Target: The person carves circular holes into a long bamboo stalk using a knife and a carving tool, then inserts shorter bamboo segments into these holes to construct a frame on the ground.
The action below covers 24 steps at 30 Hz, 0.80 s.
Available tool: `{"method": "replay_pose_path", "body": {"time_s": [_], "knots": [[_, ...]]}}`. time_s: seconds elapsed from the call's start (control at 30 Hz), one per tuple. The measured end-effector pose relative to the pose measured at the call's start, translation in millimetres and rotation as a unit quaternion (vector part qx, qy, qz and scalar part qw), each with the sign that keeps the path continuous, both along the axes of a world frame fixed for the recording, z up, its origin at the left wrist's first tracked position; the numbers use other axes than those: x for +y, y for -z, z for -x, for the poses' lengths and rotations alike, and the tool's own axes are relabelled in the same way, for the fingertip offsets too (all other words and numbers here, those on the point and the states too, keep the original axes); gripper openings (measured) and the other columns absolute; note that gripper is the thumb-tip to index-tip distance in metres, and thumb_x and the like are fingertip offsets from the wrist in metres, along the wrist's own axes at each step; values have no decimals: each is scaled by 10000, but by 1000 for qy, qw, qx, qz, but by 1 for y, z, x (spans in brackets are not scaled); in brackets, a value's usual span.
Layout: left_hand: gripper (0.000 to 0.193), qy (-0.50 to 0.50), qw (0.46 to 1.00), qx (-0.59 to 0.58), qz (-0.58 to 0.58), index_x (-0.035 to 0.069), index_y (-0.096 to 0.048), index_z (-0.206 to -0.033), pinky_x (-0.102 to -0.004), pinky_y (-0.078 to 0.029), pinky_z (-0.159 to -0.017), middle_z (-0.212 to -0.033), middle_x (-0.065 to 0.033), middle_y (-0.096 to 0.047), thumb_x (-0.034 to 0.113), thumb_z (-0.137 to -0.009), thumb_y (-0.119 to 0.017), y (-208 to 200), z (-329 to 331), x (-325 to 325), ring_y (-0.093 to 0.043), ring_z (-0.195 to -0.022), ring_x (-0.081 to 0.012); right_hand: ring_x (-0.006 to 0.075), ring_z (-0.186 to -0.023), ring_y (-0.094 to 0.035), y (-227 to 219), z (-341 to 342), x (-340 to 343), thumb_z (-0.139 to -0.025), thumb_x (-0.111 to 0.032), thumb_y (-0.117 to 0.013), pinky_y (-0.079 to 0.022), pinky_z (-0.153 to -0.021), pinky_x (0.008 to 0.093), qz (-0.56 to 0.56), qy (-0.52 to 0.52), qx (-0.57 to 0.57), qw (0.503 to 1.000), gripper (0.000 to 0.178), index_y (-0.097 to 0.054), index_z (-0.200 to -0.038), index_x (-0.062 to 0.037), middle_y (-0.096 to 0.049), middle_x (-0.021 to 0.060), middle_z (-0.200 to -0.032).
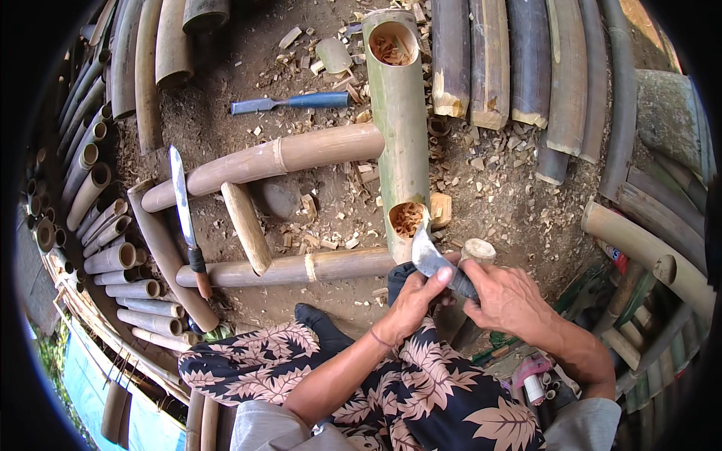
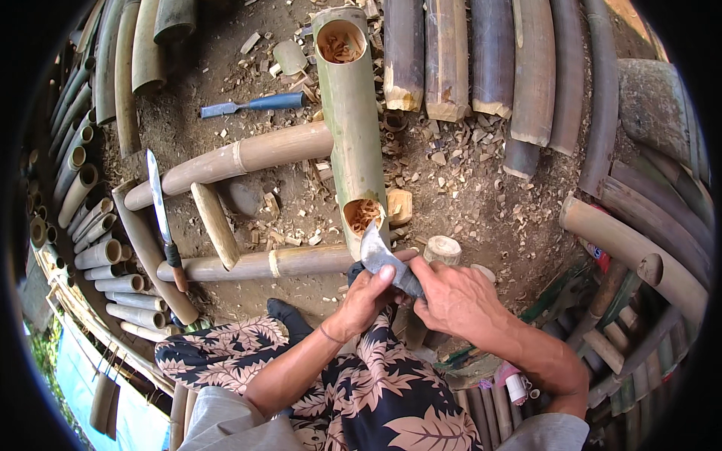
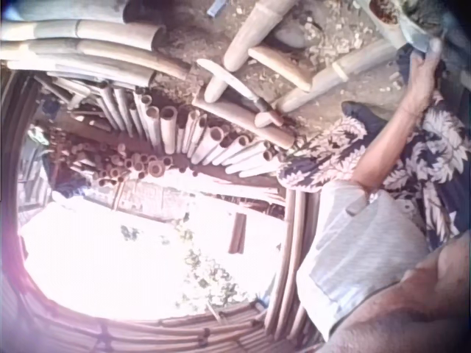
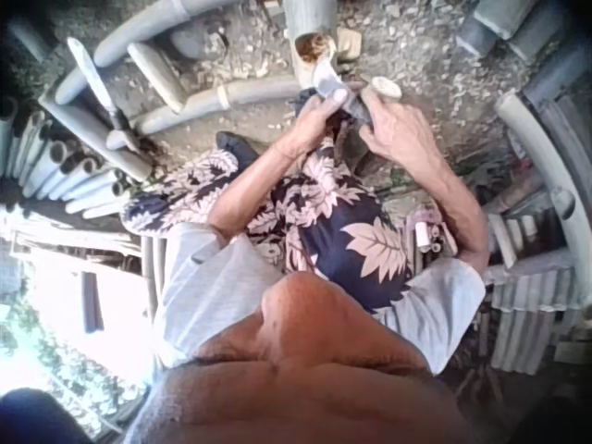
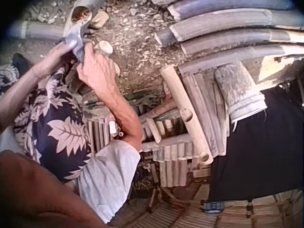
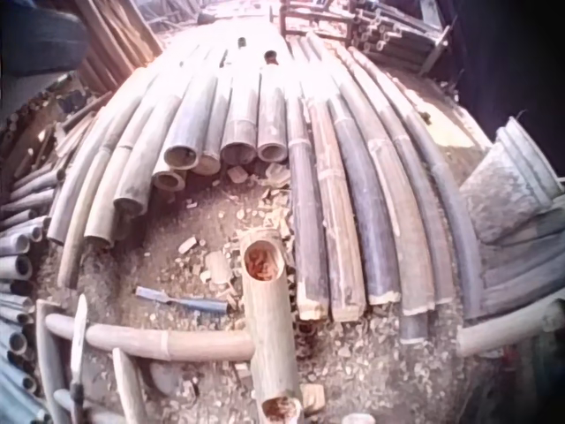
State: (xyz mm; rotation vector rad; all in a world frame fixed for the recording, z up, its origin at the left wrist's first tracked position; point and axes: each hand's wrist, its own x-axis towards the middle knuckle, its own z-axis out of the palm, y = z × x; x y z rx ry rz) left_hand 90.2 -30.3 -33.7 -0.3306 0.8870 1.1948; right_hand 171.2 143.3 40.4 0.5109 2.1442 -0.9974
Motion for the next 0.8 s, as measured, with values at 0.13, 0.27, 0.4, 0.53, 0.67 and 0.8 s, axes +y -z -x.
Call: {"method": "replay_pose_path", "body": {"time_s": [0.13,0.27,0.4,0.53,0.67,0.8], "knots": [[462,-110,983,-117,87,76,-566,-1351,-259,-403,-673,-993,9,-607,396,-1039,-451,21,-12,19,-528,-847,-101,362,-655,-680,12,25,2,-857,-197,-617,-544,-603,462,-72,-105,5,992,365,-532,-1139,18,-657,168,-767],[390,-123,978,-88,146,47,-638,-1254,-247,-387,-560,-764,19,-593,321,-1014,-502,12,-6,29,-490,-622,-79,368,-671,-686,20,35,14,-864,-190,-610,-548,-632,453,18,-123,-18,992,345,-541,-1114,37,-669,204,-742],[328,-50,978,-4,201,6,-704,-1113,-237,-361,-466,-700,5,-600,254,-988,-528,6,7,23,-466,-507,-84,438,-733,-659,29,28,-3,-814,-167,-655,-528,-661,504,94,-8,-75,993,394,-509,-1128,20,-651,244,-731],[314,61,970,71,225,-9,-725,-1031,-251,-350,-445,-669,-29,-611,220,-967,-520,9,26,13,-467,-491,-86,484,-750,-641,39,19,-39,-824,-156,-628,-509,-679,540,139,133,-105,976,416,-464,-1159,29,-647,283,-761],[401,220,925,236,203,-86,-687,-900,-366,-421,-504,-621,-146,-591,281,-932,-528,30,38,-6,-542,-522,-207,504,-762,-635,54,19,-80,-834,-177,-637,-508,-692,545,134,262,-74,953,449,-455,-1193,23,-642,301,-770],[538,333,852,373,156,-159,-598,-724,-508,-482,-605,-654,-372,-558,351,-886,-543,40,61,-13,-647,-663,-475,510,-814,-631,74,23,-124,-834,-200,-675,-504,-686,534,121,379,-6,917,457,-471,-1188,4,-642,308,-827]]}}
